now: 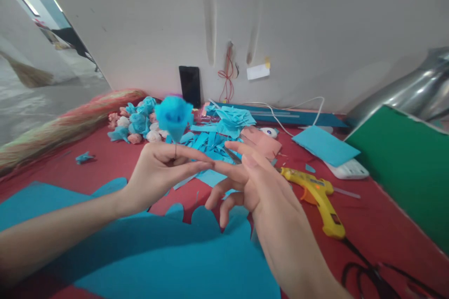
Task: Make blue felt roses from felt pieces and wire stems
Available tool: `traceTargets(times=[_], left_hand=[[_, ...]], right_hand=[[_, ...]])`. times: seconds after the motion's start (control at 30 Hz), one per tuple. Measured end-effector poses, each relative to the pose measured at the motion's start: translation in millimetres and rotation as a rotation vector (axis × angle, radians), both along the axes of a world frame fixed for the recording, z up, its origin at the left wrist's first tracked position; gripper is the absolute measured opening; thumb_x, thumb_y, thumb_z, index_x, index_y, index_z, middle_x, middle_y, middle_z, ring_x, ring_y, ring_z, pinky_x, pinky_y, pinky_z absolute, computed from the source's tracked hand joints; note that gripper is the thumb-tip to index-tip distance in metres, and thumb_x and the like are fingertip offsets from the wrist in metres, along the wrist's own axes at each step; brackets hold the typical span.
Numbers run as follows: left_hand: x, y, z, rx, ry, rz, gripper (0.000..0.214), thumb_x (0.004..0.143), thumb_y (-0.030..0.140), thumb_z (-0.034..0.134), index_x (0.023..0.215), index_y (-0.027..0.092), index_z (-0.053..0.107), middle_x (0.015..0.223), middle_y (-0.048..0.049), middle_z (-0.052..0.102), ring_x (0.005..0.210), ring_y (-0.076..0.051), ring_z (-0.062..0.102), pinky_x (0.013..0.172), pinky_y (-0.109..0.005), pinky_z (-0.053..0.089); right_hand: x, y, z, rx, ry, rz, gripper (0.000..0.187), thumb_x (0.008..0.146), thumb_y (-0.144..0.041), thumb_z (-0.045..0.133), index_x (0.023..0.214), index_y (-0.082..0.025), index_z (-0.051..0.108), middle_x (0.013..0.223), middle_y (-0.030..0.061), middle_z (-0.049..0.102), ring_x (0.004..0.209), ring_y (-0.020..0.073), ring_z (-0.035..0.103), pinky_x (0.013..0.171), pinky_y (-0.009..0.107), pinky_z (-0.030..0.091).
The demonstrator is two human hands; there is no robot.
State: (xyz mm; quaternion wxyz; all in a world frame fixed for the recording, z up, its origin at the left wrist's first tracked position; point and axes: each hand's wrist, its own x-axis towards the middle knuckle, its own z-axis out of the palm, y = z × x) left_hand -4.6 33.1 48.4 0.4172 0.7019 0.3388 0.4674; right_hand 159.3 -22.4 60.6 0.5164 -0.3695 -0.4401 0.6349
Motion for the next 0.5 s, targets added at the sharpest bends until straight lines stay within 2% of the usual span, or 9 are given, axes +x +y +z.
traceTargets(times=[0.13,0.27,0.5], left_hand=[[-0.1,1.8,5.4,-0.118,-0.047,-0.019,0.011,0.070,0.025,0.065,0.067,0.015,0.069,0.040,0.0070,0.033,0.039,-0.004,0.024,0.036,-0.022,0.018],[-0.7,5.1,5.8,-0.167,-0.054,0.026,0.012,0.066,0.029,0.069,0.065,0.017,0.068,0.041,0.0072,0.027,0.042,-0.005,0.025,0.039,-0.023,0.020],[0.8,5.4,8.0,-0.205,-0.132,0.034,0.016,0.065,0.029,0.070,0.061,0.015,0.064,0.042,0.0072,0.032,0.040,-0.004,0.026,0.037,-0.020,0.020]], right_hand=[[-1.3,2.0,0.9,-0.007,-0.043,-0.004,0.030,0.090,-0.041,0.037,0.111,-0.029,0.054,0.098,0.0072,0.065,0.057,0.0146,0.059,0.042,0.022,0.046],[-2.5,2.1,4.2,0.006,-0.113,-0.078,0.029,0.087,-0.042,0.042,0.108,-0.027,0.055,0.096,0.0076,0.065,0.053,0.0141,0.058,0.040,0.021,0.044],[-5.9,2.6,7.7,-0.008,0.001,-0.109,0.024,0.086,-0.036,0.045,0.104,-0.021,0.048,0.088,0.0113,0.066,0.055,0.0180,0.060,0.038,0.024,0.046]])
